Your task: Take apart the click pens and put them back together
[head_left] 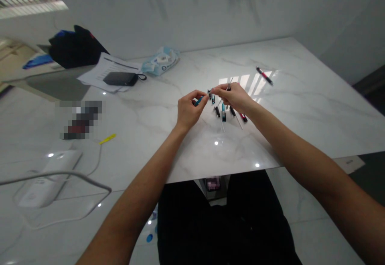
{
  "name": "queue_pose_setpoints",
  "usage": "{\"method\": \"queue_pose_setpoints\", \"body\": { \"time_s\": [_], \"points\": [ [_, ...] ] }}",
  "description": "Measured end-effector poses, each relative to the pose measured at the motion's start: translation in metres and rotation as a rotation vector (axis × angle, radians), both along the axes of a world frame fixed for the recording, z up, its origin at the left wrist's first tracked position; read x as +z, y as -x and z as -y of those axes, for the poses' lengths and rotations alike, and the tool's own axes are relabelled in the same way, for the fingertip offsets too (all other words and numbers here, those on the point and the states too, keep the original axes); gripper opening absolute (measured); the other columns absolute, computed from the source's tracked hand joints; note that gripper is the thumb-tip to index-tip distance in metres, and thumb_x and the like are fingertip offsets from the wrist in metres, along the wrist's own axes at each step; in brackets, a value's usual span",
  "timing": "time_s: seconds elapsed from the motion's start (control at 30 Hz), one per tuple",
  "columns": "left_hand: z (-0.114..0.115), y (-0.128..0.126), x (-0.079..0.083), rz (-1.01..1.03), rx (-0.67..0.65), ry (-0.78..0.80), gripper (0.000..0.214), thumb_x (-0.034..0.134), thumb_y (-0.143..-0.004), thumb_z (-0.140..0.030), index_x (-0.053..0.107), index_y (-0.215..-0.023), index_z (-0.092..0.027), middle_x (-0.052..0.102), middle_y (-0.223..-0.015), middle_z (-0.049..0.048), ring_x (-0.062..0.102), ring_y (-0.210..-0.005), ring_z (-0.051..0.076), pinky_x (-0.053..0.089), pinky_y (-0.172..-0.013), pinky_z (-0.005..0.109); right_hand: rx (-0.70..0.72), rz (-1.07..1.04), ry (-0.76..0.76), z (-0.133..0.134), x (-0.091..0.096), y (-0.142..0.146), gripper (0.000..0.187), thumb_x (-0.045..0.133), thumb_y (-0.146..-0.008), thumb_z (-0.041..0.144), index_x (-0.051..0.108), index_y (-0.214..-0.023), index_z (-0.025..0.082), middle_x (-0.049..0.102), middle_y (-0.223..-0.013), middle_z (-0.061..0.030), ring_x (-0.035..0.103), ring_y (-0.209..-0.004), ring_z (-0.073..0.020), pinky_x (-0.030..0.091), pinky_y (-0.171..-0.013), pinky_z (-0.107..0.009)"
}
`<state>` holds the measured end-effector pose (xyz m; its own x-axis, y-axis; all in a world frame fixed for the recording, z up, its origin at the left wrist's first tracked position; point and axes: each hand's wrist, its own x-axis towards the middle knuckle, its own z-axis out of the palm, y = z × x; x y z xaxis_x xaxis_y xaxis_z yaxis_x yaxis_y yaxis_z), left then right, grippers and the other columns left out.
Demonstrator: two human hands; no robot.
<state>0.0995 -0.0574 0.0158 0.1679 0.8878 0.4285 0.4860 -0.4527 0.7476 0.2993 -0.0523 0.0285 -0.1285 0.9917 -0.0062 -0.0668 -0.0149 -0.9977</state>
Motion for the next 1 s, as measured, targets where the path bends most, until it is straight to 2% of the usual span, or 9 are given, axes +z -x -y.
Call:
{"method": "queue_pose_setpoints", "body": {
  "time_s": [0.17, 0.4, 0.63, 0.77, 0.9, 1.0],
  "points": [
    [-0.007, 0.001, -0.006, 0.071, -0.057, 0.086, 0.032, 0.072, -0.096, -0.051, 0.080, -0.093, -0.020, 0.075, -0.084, 0.0035, 0.055, -0.067, 0.013, 0.042, -0.064, 0.028, -0.038, -0.115, 0.016, -0.002, -0.002, 0.000, 0.040, 0.097, -0.080, 0.049, 0.068, -0.076, 0.022, 0.035, -0.057, 0.0091, 0.024, -0.051, -0.0062, 0.020, -0.044, -0.024],
    [-0.004, -0.001, -0.010, 0.074, -0.184, 0.207, 0.043, 0.074, -0.092, -0.061, 0.084, -0.097, -0.020, 0.069, -0.074, 0.0011, 0.045, -0.060, 0.012, 0.031, -0.057, 0.028, 0.064, -0.187, 0.031, 0.008, 0.000, 0.016, 0.045, 0.096, -0.079, 0.056, 0.068, -0.081, 0.022, 0.040, -0.063, 0.0079, 0.032, -0.054, -0.0070, 0.027, -0.046, -0.025],
    [0.001, -0.005, -0.003, 0.176, -0.298, 0.313, 0.037, 0.078, -0.088, -0.054, 0.080, -0.089, -0.017, 0.073, -0.080, 0.0035, 0.049, -0.061, 0.010, 0.040, -0.057, 0.025, 0.050, -0.197, 0.030, 0.009, 0.003, 0.014, 0.049, 0.098, -0.076, 0.059, 0.064, -0.079, 0.023, 0.040, -0.062, 0.0084, 0.030, -0.054, -0.0071, 0.027, -0.045, -0.025],
    [0.002, -0.005, -0.001, 0.168, -0.285, 0.358, 0.035, 0.076, -0.090, -0.052, 0.076, -0.087, -0.017, 0.071, -0.077, 0.0032, 0.049, -0.058, 0.009, 0.040, -0.053, 0.024, -0.064, -0.186, 0.041, 0.001, 0.009, 0.003, 0.041, 0.096, -0.083, 0.048, 0.064, -0.080, 0.023, 0.055, -0.073, 0.0045, 0.031, -0.053, -0.0053, 0.026, -0.044, -0.026],
    [0.000, -0.004, -0.003, 0.211, -0.272, 0.386, 0.032, 0.078, -0.089, -0.049, 0.075, -0.091, -0.017, 0.076, -0.083, 0.0064, 0.050, -0.054, 0.008, 0.041, -0.050, 0.023, -0.262, -0.179, -0.043, -0.016, 0.012, -0.025, 0.027, 0.090, -0.089, 0.039, 0.069, -0.087, 0.023, 0.060, -0.079, 0.0024, 0.035, -0.054, -0.0055, 0.028, -0.045, -0.027],
    [-0.004, -0.001, -0.005, 0.274, -0.246, 0.380, 0.032, 0.081, -0.085, -0.047, 0.077, -0.093, -0.017, 0.079, -0.085, 0.0078, 0.050, -0.053, 0.008, 0.042, -0.049, 0.024, -0.348, -0.097, -0.128, -0.026, 0.010, -0.045, 0.019, 0.089, -0.089, 0.032, 0.073, -0.089, 0.022, 0.061, -0.078, 0.0010, 0.038, -0.058, -0.0068, 0.029, -0.048, -0.026]
  ]
}}
